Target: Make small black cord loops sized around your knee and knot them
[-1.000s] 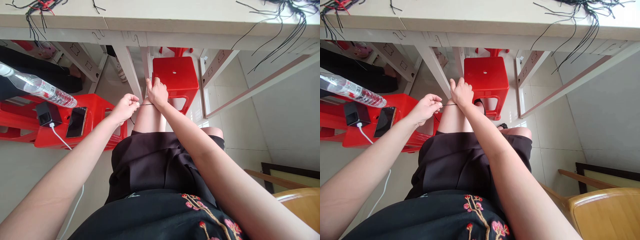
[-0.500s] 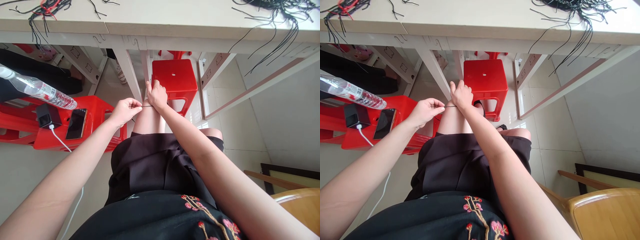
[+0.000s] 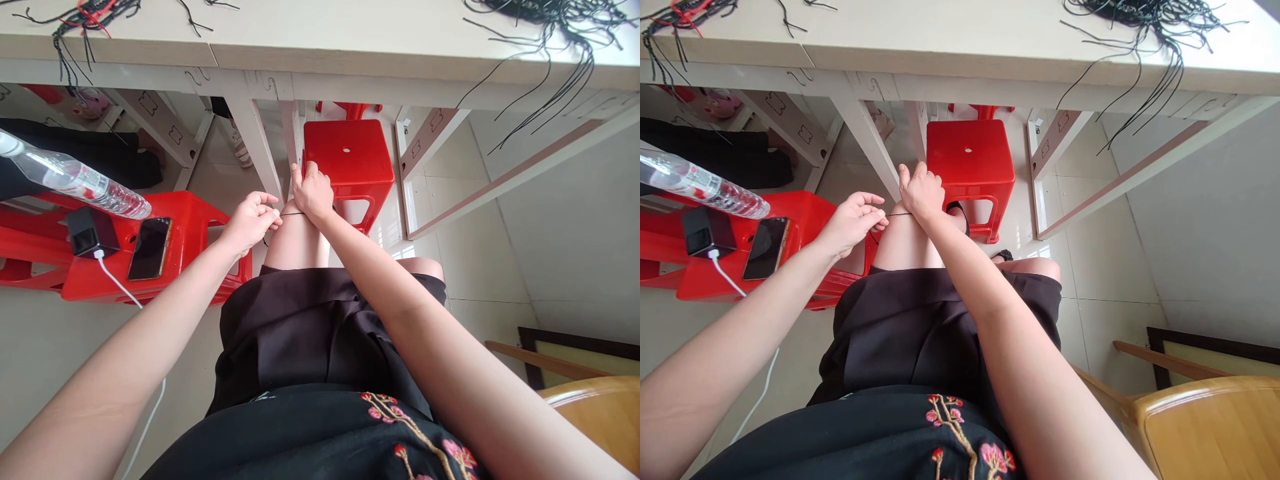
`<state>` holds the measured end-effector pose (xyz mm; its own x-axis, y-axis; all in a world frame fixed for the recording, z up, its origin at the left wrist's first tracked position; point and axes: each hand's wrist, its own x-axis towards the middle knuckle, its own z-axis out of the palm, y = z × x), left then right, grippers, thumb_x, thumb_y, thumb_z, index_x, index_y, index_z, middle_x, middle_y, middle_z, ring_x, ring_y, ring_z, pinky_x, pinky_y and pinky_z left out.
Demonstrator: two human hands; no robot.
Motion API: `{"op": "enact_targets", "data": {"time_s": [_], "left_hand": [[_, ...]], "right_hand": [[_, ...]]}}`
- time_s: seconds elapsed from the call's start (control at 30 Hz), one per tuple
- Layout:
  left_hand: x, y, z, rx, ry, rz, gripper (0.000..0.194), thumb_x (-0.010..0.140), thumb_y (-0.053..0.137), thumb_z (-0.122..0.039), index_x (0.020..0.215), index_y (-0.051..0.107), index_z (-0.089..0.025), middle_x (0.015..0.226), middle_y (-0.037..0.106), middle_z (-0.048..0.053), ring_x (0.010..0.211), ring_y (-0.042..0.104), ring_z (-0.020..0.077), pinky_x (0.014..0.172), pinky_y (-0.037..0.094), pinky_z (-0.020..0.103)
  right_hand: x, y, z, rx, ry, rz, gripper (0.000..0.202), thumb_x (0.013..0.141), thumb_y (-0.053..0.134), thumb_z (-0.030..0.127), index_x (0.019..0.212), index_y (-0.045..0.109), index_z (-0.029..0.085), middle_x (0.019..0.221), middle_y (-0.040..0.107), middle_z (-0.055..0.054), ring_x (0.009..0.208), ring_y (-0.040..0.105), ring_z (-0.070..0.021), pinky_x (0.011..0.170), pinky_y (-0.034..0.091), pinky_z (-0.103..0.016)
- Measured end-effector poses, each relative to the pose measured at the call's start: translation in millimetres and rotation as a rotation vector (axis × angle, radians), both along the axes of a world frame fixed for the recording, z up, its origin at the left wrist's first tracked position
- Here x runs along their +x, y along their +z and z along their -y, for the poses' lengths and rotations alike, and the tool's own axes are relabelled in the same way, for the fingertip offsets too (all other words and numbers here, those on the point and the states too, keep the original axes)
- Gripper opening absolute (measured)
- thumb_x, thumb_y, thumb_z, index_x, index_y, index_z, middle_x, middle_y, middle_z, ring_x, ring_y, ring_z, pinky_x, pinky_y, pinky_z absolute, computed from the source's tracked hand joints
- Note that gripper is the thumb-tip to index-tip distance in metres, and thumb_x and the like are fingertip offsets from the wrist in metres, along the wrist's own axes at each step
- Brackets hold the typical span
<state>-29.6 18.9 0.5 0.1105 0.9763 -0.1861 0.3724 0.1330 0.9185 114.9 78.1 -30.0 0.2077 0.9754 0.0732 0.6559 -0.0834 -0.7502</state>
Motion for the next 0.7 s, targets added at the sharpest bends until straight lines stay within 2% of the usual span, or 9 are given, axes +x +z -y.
{"op": "enact_targets", "data": {"time_s": [0.17, 0.27, 0.37, 0.7], "left_hand": [[-0.9, 5.7, 3.5, -0.055, -0.017, -0.039, 0.014, 0.078, 0.058, -0.023, 0.090, 0.062, -0.018, 0.071, 0.065, 0.001, 0.064, 0.059, 0.0112, 0.064, 0.048, 0.025], [-3.9, 10.3, 6.7, -0.017, -0.014, -0.051, 0.012, 0.073, 0.065, -0.025, 0.082, 0.066, -0.016, 0.076, 0.066, 0.003, 0.067, 0.059, 0.0113, 0.066, 0.048, 0.025], [-6.7, 12.5, 7.9, 0.033, -0.019, -0.006, 0.015, 0.068, 0.069, -0.020, 0.082, 0.066, -0.016, 0.077, 0.065, 0.002, 0.067, 0.058, 0.0104, 0.069, 0.048, 0.025], [-7.5, 0.6, 3.8, -0.004, -0.024, -0.116, 0.017, 0.075, 0.060, -0.020, 0.091, 0.055, -0.019, 0.072, 0.057, -0.002, 0.058, 0.050, 0.0086, 0.059, 0.043, 0.023]], "right_hand": [[0.2, 0.8, 0.6, -0.016, 0.000, -0.007, 0.040, 0.094, 0.029, 0.054, 0.097, 0.047, 0.019, 0.092, 0.058, -0.011, 0.111, 0.052, -0.0359, 0.087, 0.044, -0.058], [0.4, -0.4, -0.2, -0.004, -0.006, -0.001, 0.040, 0.094, 0.030, 0.054, 0.095, 0.048, 0.018, 0.091, 0.058, -0.011, 0.109, 0.053, -0.0359, 0.086, 0.045, -0.058], [0.4, -1.7, -0.9, -0.002, -0.010, -0.005, 0.038, 0.094, 0.031, 0.053, 0.094, 0.048, 0.018, 0.091, 0.058, -0.011, 0.108, 0.054, -0.0356, 0.086, 0.045, -0.057], [-0.2, -5.2, -1.5, -0.001, -0.002, -0.033, 0.036, 0.094, 0.029, 0.052, 0.091, 0.046, 0.020, 0.090, 0.056, -0.010, 0.111, 0.052, -0.0349, 0.088, 0.043, -0.058]]}}
